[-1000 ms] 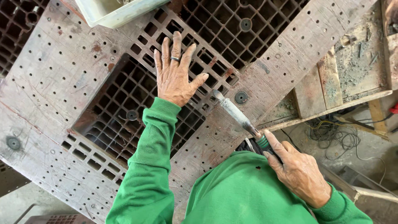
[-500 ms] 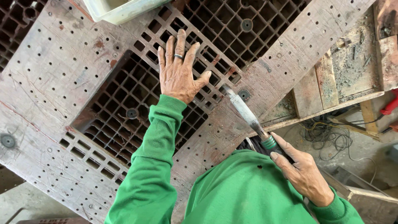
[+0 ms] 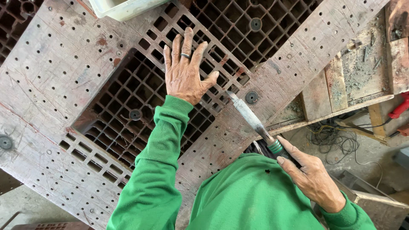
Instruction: The person scrapes a large wooden mold with a grid pattern using a chisel and a soldering iron. They alternate between the two tools to remove residue from the mold's surface and grid cells.
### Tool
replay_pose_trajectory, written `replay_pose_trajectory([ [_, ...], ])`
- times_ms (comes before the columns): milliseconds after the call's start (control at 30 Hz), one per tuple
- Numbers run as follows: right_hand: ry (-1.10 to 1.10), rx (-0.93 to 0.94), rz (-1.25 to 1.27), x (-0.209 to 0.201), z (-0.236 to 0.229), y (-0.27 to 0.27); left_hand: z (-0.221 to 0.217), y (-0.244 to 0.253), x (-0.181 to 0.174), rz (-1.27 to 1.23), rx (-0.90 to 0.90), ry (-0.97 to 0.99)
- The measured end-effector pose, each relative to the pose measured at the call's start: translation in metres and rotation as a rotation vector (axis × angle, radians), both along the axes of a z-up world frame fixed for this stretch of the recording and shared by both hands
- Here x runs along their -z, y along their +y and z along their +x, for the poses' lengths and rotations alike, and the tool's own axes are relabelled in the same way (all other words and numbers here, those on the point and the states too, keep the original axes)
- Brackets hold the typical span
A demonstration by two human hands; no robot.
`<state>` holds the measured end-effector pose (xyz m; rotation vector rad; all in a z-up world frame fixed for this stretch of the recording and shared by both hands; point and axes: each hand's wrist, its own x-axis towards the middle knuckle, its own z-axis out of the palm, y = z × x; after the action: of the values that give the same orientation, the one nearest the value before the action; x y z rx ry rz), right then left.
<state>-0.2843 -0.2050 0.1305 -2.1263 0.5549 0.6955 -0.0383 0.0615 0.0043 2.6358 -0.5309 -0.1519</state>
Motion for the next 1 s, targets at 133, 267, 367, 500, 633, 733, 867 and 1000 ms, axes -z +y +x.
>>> replay_pose_trajectory([
  [133,-0.119,-0.094,0.004,-0.005,0.007,-0.003,0.001,-0.001,-0.001,0.002,-0.005,0.005],
  [267,-0.193,-0.215,-0.093,-0.007,0.009,-0.006,-0.001,0.001,0.003,-0.012,-0.005,-0.002],
  [367,-0.190,-0.293,-0.159,-0.007,0.015,-0.012,-0.001,0.001,0.007,-0.025,-0.013,-0.042],
  [500,-0.133,-0.327,-0.175,-0.008,0.023,-0.022,-0.003,-0.001,0.013,-0.069,-0.063,-0.088],
  [633,-0.108,-0.373,-0.187,-0.007,0.030,-0.032,-0.004,-0.004,0.016,-0.071,-0.120,-0.131],
  [733,-0.097,-0.422,-0.200,-0.005,0.036,-0.042,-0.002,-0.009,0.013,-0.043,-0.156,-0.103],
  [867,-0.142,-0.493,-0.172,-0.002,0.047,-0.056,0.002,-0.015,0.004,-0.017,-0.189,-0.046],
  [1000,-0.235,-0.573,-0.138,0.000,0.063,-0.070,0.010,-0.025,-0.003,0.045,-0.228,-0.068],
])
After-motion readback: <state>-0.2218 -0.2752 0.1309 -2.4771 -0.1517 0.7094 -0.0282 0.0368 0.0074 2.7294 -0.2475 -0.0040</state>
